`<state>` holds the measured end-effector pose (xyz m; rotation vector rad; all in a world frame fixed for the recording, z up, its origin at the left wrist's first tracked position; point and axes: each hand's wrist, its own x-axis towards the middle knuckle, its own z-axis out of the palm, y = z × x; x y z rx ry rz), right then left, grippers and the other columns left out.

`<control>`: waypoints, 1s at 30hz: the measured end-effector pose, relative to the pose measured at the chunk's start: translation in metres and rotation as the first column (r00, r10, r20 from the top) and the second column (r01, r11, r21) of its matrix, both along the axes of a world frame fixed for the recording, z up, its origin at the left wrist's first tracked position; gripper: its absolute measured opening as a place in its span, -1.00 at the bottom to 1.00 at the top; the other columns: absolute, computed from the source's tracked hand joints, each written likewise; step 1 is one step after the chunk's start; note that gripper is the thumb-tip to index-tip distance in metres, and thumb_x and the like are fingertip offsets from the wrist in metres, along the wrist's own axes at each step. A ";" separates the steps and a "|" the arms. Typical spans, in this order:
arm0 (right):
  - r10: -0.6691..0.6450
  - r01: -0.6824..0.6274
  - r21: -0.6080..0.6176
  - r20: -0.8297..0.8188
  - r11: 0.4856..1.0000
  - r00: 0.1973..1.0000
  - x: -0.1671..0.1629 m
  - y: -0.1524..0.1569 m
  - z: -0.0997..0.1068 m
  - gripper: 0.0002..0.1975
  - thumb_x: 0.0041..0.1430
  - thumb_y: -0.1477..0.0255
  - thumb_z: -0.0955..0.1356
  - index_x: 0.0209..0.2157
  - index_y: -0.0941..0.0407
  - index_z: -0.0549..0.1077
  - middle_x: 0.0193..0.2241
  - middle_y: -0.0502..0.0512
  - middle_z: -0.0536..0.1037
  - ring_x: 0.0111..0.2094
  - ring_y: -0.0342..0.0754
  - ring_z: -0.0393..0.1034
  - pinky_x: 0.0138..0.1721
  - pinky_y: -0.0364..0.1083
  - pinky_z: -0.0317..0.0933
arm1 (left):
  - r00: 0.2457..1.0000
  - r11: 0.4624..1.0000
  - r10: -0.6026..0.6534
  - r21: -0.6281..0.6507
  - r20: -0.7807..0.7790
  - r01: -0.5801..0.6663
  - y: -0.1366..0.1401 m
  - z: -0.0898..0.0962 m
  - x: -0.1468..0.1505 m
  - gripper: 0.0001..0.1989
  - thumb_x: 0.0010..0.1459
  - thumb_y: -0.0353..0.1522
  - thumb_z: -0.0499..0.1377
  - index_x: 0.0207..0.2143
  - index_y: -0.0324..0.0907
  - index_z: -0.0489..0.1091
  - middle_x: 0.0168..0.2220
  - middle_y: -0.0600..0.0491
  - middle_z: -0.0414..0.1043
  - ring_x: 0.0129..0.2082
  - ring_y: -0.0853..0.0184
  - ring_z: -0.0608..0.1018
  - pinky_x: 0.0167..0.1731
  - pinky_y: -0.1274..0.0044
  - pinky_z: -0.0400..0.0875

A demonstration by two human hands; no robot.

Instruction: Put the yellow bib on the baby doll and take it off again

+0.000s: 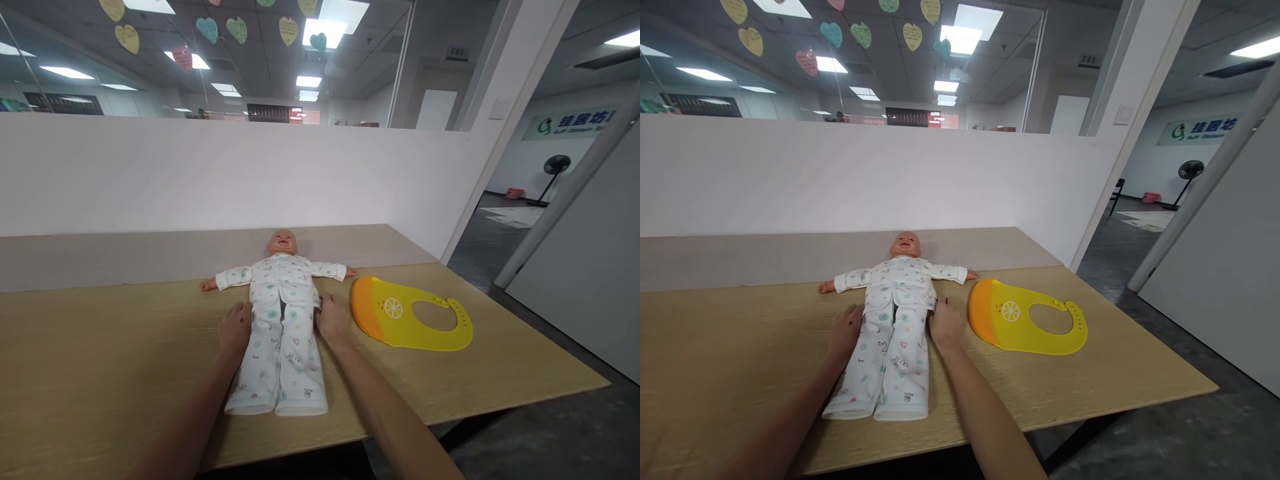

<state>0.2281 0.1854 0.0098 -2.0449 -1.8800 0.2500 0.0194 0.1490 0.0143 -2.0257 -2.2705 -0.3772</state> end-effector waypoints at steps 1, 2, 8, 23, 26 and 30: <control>-0.002 0.002 -0.006 0.008 1.000 1.000 0.000 0.000 0.000 -0.67 0.19 0.44 0.20 -0.01 0.08 0.33 -0.09 0.17 0.47 -0.12 0.09 0.40 -0.26 -0.04 0.19 | 0.999 1.000 0.006 -0.011 -0.041 -0.006 0.001 0.001 0.000 -0.73 0.23 -0.42 -0.11 -0.12 -0.24 0.31 -0.13 -0.12 0.37 -0.16 0.14 0.48 -0.30 0.42 0.32; -0.003 0.003 -0.009 0.015 1.000 1.000 0.000 0.000 0.001 -0.67 0.19 0.44 0.19 -0.01 0.08 0.33 -0.09 0.18 0.46 -0.13 0.09 0.41 -0.26 -0.04 0.19 | 0.998 1.000 0.011 -0.020 -0.068 -0.012 0.002 0.002 0.000 -0.71 0.24 -0.42 -0.12 -0.08 -0.24 0.30 -0.10 -0.12 0.36 -0.14 0.14 0.47 -0.30 0.43 0.33; 0.007 -0.006 -0.017 0.031 1.000 1.000 0.000 0.000 -0.002 -0.68 0.19 0.44 0.21 -0.01 0.09 0.33 -0.07 0.19 0.44 -0.16 0.09 0.42 -0.28 -0.03 0.20 | 0.989 0.992 0.122 0.028 0.085 -0.125 0.002 0.001 -0.002 -0.58 0.27 -0.37 -0.21 0.14 -0.12 0.16 -0.05 -0.12 0.27 -0.19 0.14 0.48 -0.33 0.38 0.36; 0.179 -0.173 0.051 -0.373 0.984 0.911 0.015 -0.026 -0.010 -0.60 0.05 0.51 0.26 -0.03 0.20 0.34 -0.08 0.22 0.43 -0.06 0.01 0.34 -0.05 -0.07 0.20 | 0.880 0.949 0.313 -0.087 0.356 -0.303 -0.010 -0.003 -0.012 -0.61 0.19 -0.23 -0.06 0.03 -0.19 0.19 0.02 -0.18 0.37 -0.05 0.00 0.47 -0.19 0.27 0.35; 0.224 -0.203 0.102 -0.567 0.974 0.792 0.030 -0.047 -0.020 -0.60 0.02 0.49 0.28 -0.05 0.19 0.36 -0.12 0.18 0.46 -0.11 -0.02 0.37 -0.04 -0.05 0.23 | 0.873 0.961 0.273 -0.080 0.405 -0.264 -0.025 -0.005 -0.009 -0.54 0.19 -0.17 -0.07 0.08 -0.20 0.14 -0.12 -0.16 0.48 -0.13 0.03 0.51 -0.23 0.30 0.35; 0.253 -0.138 0.214 -0.765 0.967 0.592 0.066 -0.082 -0.026 -0.67 0.03 0.37 0.31 -0.13 0.15 0.41 -0.15 0.16 0.50 -0.13 -0.02 0.39 -0.05 -0.03 0.27 | 0.835 0.972 0.199 0.003 0.512 -0.234 -0.054 -0.018 -0.010 -0.51 0.13 -0.16 -0.03 0.08 -0.17 0.15 -0.27 -0.04 0.51 -0.22 0.12 0.54 -0.24 0.33 0.38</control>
